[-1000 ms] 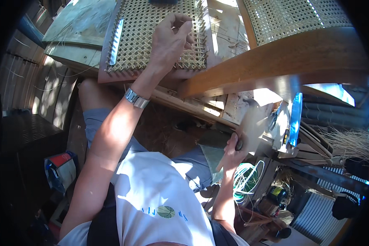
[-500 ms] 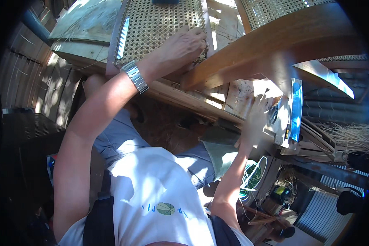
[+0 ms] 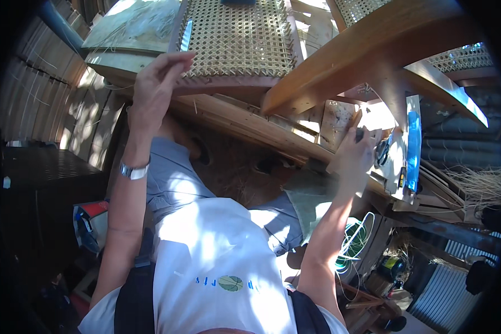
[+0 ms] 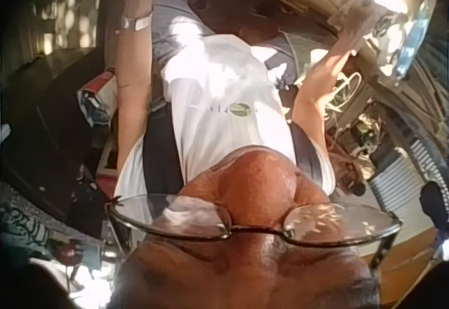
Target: Weaving cane strips into a chair frame using an awl and hammer.
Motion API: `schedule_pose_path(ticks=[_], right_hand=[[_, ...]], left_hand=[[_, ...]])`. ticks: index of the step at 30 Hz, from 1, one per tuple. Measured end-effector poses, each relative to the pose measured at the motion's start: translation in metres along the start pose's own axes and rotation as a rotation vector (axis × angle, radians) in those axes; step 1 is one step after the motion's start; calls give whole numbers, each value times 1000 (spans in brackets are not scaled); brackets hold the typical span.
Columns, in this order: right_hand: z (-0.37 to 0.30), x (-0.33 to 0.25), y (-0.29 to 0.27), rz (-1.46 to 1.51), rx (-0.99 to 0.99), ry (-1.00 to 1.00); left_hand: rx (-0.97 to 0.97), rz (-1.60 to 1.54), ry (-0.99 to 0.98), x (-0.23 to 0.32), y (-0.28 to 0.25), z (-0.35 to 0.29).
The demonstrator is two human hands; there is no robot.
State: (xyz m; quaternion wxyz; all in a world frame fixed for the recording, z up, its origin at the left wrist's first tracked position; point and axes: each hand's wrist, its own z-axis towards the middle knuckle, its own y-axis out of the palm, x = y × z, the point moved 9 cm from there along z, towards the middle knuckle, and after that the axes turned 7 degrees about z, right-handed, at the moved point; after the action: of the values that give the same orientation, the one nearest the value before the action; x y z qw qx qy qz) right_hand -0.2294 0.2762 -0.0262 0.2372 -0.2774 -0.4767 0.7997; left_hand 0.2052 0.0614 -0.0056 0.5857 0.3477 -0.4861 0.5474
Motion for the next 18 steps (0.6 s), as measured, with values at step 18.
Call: schedule_pose_path(ticks=[18], right_hand=[[-189, -29, 4, 1123, -520, 537]], left_hand=[[-356, -32, -552, -83, 60, -189]])
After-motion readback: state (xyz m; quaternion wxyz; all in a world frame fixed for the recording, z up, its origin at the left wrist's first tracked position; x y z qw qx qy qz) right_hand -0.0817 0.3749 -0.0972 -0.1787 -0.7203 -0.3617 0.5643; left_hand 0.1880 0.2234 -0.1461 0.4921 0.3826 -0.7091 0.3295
